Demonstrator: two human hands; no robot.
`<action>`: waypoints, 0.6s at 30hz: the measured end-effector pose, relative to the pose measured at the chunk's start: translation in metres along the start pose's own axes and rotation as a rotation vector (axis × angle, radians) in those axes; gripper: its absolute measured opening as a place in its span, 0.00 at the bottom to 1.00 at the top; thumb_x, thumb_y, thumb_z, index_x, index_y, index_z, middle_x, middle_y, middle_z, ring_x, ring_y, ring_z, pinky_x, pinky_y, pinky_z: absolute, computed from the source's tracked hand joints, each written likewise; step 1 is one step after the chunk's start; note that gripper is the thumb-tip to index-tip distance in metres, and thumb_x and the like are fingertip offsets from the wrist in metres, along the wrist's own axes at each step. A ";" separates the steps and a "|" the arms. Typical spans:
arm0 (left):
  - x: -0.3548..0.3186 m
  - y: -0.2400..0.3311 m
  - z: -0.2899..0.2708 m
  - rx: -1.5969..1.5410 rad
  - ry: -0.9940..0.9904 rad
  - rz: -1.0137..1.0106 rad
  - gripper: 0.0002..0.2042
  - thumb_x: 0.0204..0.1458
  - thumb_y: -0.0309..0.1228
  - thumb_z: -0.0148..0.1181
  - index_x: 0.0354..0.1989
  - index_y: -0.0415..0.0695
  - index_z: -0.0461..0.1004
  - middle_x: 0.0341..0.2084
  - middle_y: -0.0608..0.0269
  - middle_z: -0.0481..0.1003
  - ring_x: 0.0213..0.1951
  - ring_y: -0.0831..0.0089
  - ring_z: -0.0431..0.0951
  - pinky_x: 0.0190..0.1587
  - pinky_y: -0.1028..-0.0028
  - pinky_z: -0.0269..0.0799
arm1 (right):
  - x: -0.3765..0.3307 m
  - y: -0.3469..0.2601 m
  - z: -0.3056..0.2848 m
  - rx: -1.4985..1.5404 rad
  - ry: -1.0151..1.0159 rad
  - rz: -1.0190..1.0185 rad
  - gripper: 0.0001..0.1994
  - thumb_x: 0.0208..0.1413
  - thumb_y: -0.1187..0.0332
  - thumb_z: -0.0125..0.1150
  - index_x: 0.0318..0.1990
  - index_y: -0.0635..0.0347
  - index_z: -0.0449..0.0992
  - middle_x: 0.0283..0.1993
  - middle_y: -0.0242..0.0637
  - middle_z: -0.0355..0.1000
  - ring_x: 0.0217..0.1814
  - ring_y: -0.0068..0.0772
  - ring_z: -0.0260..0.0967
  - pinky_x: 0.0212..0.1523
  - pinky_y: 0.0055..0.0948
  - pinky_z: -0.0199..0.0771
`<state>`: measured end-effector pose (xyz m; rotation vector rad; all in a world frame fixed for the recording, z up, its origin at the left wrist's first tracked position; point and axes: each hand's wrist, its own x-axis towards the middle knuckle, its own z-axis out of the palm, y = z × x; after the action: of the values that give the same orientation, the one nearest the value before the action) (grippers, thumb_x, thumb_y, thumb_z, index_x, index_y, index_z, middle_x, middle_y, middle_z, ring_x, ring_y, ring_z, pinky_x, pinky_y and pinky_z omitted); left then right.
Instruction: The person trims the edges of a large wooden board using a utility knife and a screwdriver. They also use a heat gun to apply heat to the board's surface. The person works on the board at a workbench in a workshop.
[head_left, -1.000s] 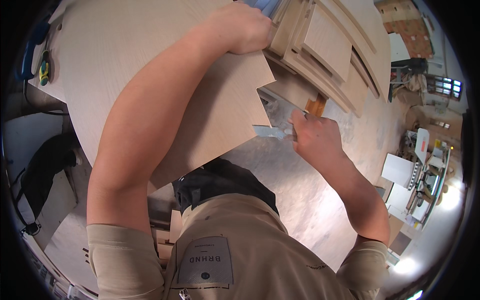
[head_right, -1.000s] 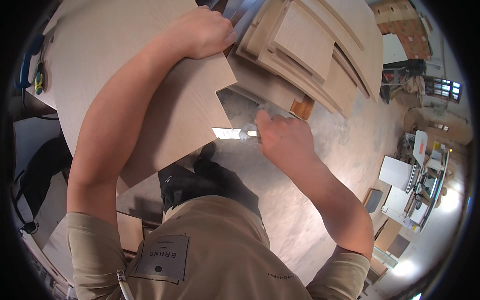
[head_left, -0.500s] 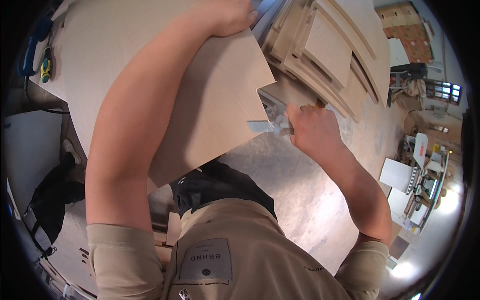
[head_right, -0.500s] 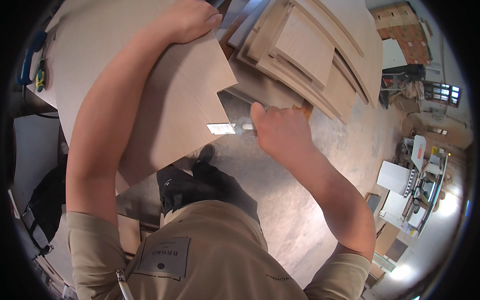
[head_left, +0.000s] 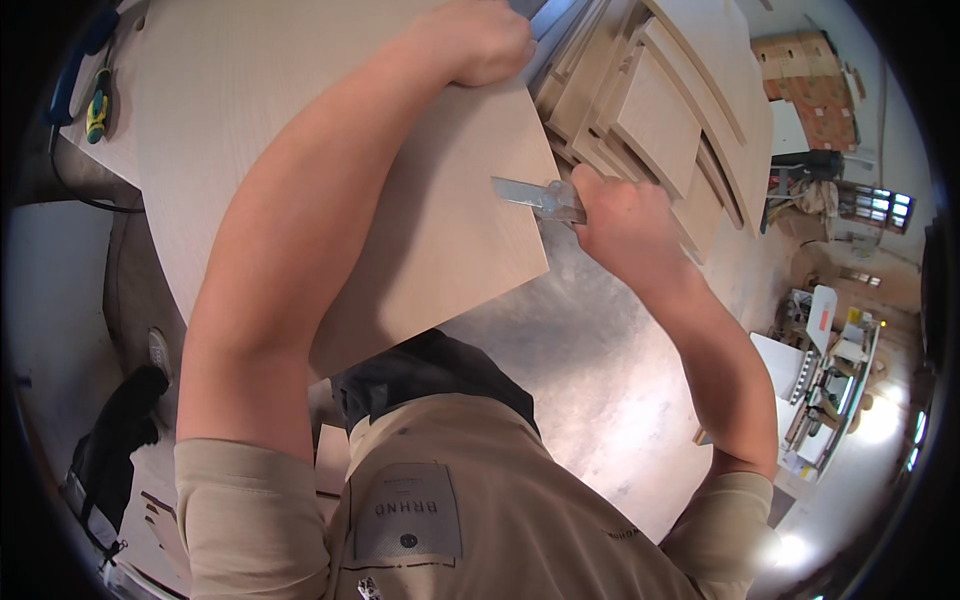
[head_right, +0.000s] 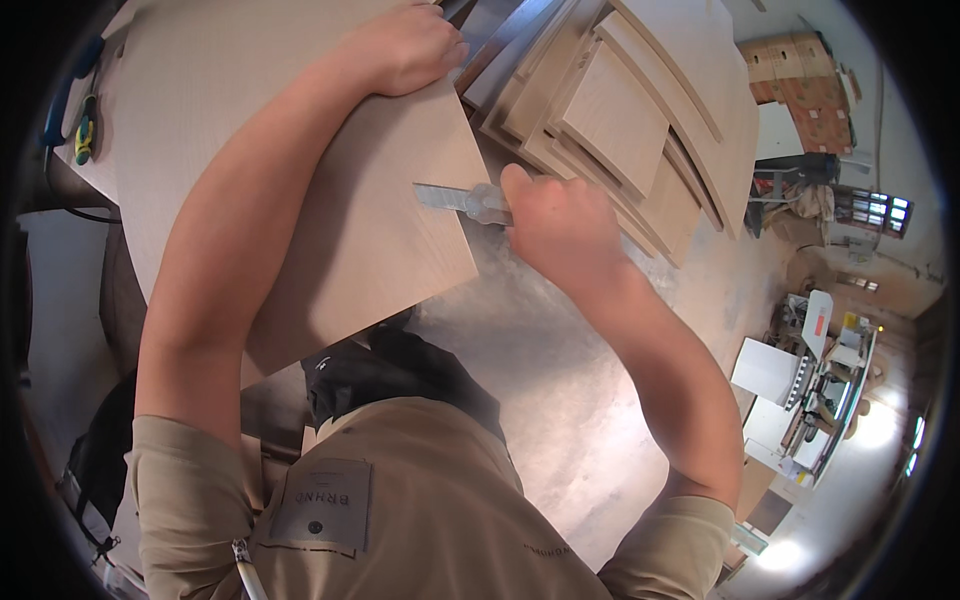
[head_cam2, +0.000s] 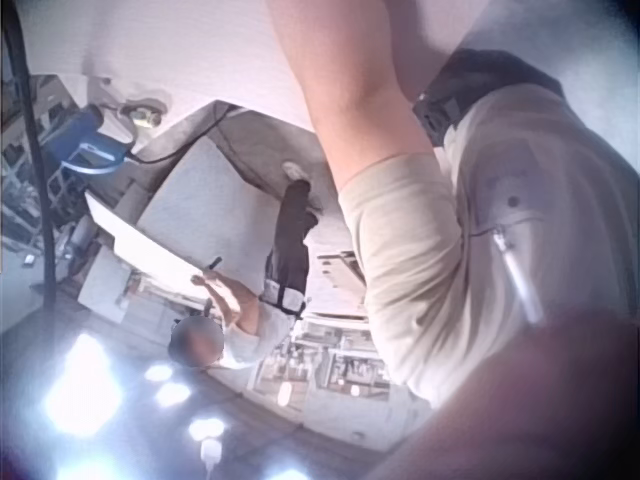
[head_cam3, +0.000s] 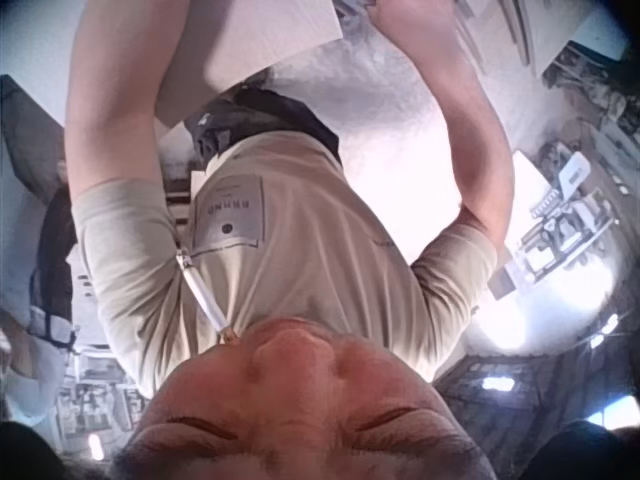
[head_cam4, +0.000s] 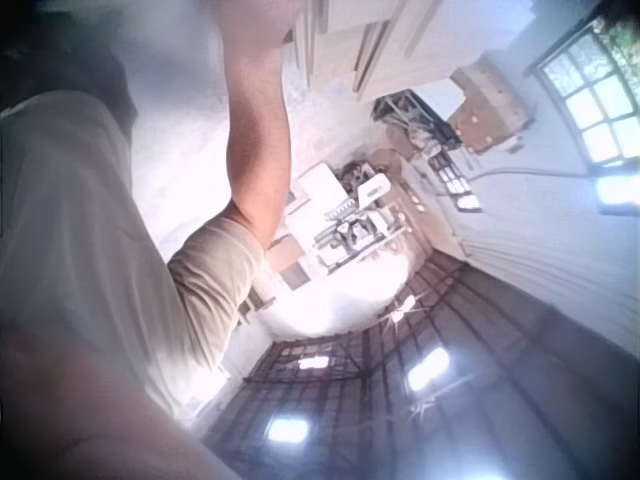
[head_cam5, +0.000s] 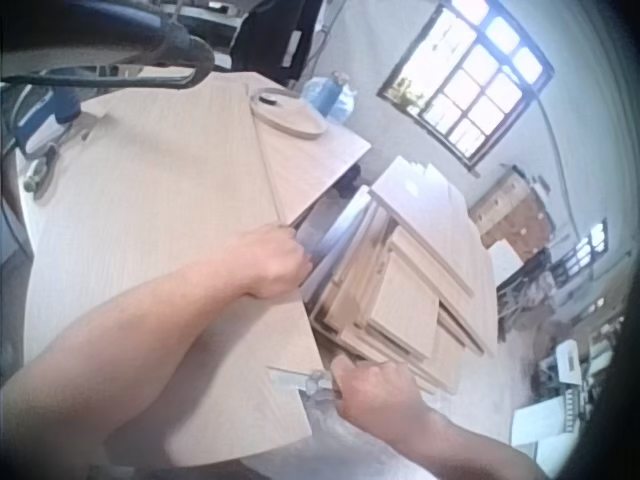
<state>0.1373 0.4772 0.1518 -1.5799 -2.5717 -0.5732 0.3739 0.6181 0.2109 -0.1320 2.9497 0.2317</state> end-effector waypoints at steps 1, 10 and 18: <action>0.001 -0.001 0.000 -0.016 0.006 -0.041 0.16 0.58 0.36 0.51 0.28 0.41 0.84 0.33 0.47 0.83 0.44 0.48 0.81 0.53 0.54 0.74 | 0.001 0.004 -0.003 0.067 0.023 -0.040 0.11 0.43 0.71 0.67 0.32 0.56 0.69 0.23 0.39 0.74 0.27 0.49 0.76 0.27 0.43 0.74; 0.006 0.003 -0.001 0.063 -0.078 -0.072 0.19 0.59 0.39 0.50 0.31 0.39 0.85 0.37 0.48 0.84 0.49 0.50 0.80 0.59 0.58 0.71 | -0.063 0.020 0.002 0.182 -0.132 -0.066 0.13 0.39 0.72 0.68 0.34 0.55 0.71 0.26 0.38 0.73 0.29 0.48 0.74 0.29 0.43 0.71; 0.008 0.005 -0.008 0.042 -0.133 -0.127 0.20 0.56 0.40 0.49 0.32 0.38 0.85 0.40 0.47 0.84 0.51 0.51 0.79 0.62 0.60 0.69 | -0.063 0.013 0.018 0.197 -0.109 -0.067 0.14 0.40 0.71 0.69 0.34 0.55 0.71 0.27 0.38 0.74 0.28 0.48 0.74 0.29 0.44 0.73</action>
<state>0.1370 0.4831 0.1629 -1.4984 -2.7779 -0.4340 0.4377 0.6381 0.2066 -0.1846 2.8337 -0.0593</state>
